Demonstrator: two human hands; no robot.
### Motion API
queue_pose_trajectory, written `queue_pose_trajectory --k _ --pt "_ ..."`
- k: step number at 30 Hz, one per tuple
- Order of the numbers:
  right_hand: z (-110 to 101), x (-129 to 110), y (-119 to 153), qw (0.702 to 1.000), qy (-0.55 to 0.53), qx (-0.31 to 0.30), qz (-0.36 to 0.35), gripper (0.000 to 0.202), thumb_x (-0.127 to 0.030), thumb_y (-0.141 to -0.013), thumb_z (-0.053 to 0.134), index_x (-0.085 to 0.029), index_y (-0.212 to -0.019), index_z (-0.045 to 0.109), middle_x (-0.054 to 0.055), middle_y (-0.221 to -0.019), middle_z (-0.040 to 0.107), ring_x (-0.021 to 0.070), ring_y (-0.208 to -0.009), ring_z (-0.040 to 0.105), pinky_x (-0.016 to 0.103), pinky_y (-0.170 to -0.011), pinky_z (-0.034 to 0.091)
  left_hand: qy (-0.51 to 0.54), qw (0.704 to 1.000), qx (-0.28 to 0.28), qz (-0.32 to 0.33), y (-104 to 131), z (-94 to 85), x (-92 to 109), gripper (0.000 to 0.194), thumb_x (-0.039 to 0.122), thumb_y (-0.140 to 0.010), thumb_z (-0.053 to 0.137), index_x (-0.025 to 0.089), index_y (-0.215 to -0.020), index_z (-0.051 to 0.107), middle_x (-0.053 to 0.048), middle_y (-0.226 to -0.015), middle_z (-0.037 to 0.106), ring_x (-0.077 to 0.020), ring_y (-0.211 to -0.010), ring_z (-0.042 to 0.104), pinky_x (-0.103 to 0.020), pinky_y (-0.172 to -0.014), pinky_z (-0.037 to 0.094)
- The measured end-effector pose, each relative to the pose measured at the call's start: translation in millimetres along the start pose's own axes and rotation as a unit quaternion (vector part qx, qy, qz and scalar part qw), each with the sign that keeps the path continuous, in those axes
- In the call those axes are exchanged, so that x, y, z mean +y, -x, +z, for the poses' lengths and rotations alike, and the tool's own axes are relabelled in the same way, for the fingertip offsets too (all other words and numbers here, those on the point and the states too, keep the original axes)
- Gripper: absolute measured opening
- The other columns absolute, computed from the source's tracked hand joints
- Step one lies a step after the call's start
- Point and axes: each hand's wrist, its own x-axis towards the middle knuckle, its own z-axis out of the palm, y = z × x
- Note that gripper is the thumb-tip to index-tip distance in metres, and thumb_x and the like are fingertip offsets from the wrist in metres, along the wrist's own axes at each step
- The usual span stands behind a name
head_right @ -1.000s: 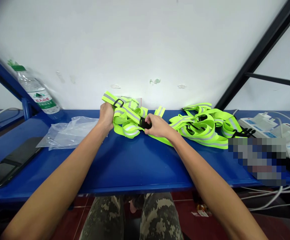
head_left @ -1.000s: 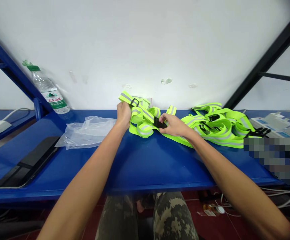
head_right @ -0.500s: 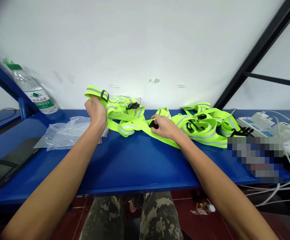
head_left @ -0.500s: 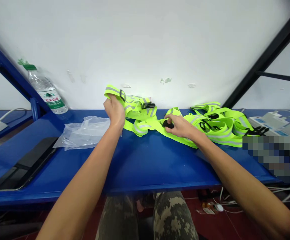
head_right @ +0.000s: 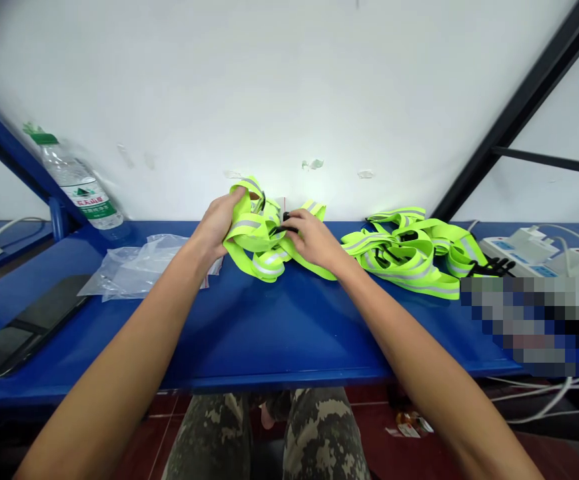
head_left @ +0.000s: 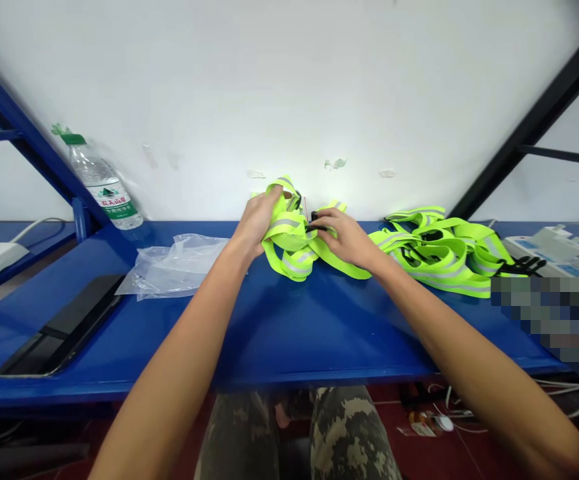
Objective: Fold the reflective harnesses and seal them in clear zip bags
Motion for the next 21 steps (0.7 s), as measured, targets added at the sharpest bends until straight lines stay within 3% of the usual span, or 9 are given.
queue_pose_trajectory --k 2,4,7,10,12,14,16,18,21 --pt "-12 9 -6 0.997 -0.07 0.018 0.027 0.016 -0.03 -0.086 0.064 -0.019 -0.087 0.075 0.013 -0.131 0.058 0.0279 -0.12 0.058 0.048 -0.105 0.047 -0.077 0.996 -0.006 0.05 0 -9.7 -2 0.038 0.05 -0.075 0.074 0.016 -0.092 0.065 -0.004 -0.082 0.068 -0.0171 -0.076 0.064 -0.027 -0.07 0.051" --pt "-27 17 -7 0.985 -0.155 0.022 0.077 0.025 -0.043 -0.08 0.073 -0.018 -0.079 0.074 0.012 -0.126 0.063 0.0272 -0.113 0.062 0.046 -0.098 0.052 -0.149 0.985 -0.019 0.086 0 -20.2 -5 0.048 0.048 -0.073 0.077 0.016 -0.106 0.065 -0.007 -0.099 0.07 -0.0202 -0.09 0.065 -0.031 -0.082 0.052" --pt "-47 25 -6 0.937 -0.294 0.041 0.185 0.04 -0.056 -0.068 0.081 -0.017 -0.078 0.072 0.008 -0.09 0.072 0.0219 -0.086 0.068 0.041 -0.083 0.058 -0.224 0.967 -0.083 0.084 -1 -33.7 -7 0.08 0.054 -0.07 0.078 0.017 -0.136 0.052 -0.014 -0.131 0.061 -0.0292 -0.115 0.06 -0.042 -0.099 0.048" --pt "-54 30 -8 0.871 -0.371 0.156 0.28 0.039 -0.053 -0.067 0.083 -0.018 -0.078 0.067 0.002 -0.071 0.066 0.0154 -0.066 0.065 0.033 -0.065 0.059 -0.308 0.93 -0.192 0.061 0 -40.8 -6 0.117 0.055 -0.058 0.086 0.023 -0.155 0.03 -0.017 -0.147 0.048 -0.0359 -0.132 0.049 -0.046 -0.104 0.044" --pt "-56 33 -14 0.839 -0.38 0.226 0.318 0.029 -0.044 -0.074 0.079 -0.02 -0.08 0.064 0.0 -0.07 0.064 0.013 -0.061 0.062 0.029 -0.058 0.057 -0.363 0.896 -0.252 0.047 3 -41.3 -3 0.124 0.052 -0.051 0.089 0.026 -0.157 0.029 -0.017 -0.144 0.051 -0.0365 -0.128 0.052 -0.045 -0.101 0.046" --pt "-61 35 -22 0.815 -0.385 0.28 0.329 0.015 -0.032 -0.079 0.073 -0.02 -0.083 0.064 -0.001 -0.073 0.064 0.0121 -0.061 0.062 0.029 -0.058 0.057 -0.403 0.872 -0.273 0.042 6 -39.9 -2 0.11 0.047 -0.052 0.089 0.027 -0.15 0.044 -0.015 -0.136 0.057 -0.0334 -0.113 0.061 -0.044 -0.094 0.049" --pt "-70 36 -31 0.784 -0.404 0.345 0.321 0.003 -0.021 -0.082 0.064 -0.02 -0.085 0.063 -0.001 -0.076 0.064 0.0122 -0.063 0.062 0.031 -0.063 0.058 -0.413 0.872 -0.259 0.039 7 -38.8 -4 0.091 0.039 -0.057 0.085 0.026 -0.142 0.056 -0.013 -0.133 0.059 -0.0274 -0.096 0.065 -0.042 -0.087 0.052" --pt "-85 35 -39 0.748 -0.425 0.408 0.306 0.006 -0.014 -0.084 0.057 -0.019 -0.086 0.06 -0.002 -0.076 0.061 0.0117 -0.064 0.062 0.033 -0.067 0.058 -0.375 0.898 -0.225 0.048 5 -39.2 -7 0.076 0.03 -0.064 0.078 0.024 -0.138 0.06 -0.013 -0.131 0.062 -0.0229 -0.089 0.066 -0.039 -0.082 0.053" --pt "-114 30 -48 0.713 -0.4 0.496 0.293 0.011 -0.013 -0.088 0.049 -0.022 -0.087 0.055 -0.003 -0.077 0.058 0.0112 -0.067 0.061 0.033 -0.07 0.058 -0.281 0.942 -0.147 0.114 -2 -41.5 -14 0.052 0.026 -0.072 0.069 0.017 -0.123 0.07 -0.012 -0.124 0.068 -0.0235 -0.101 0.066 -0.036 -0.089 0.052"
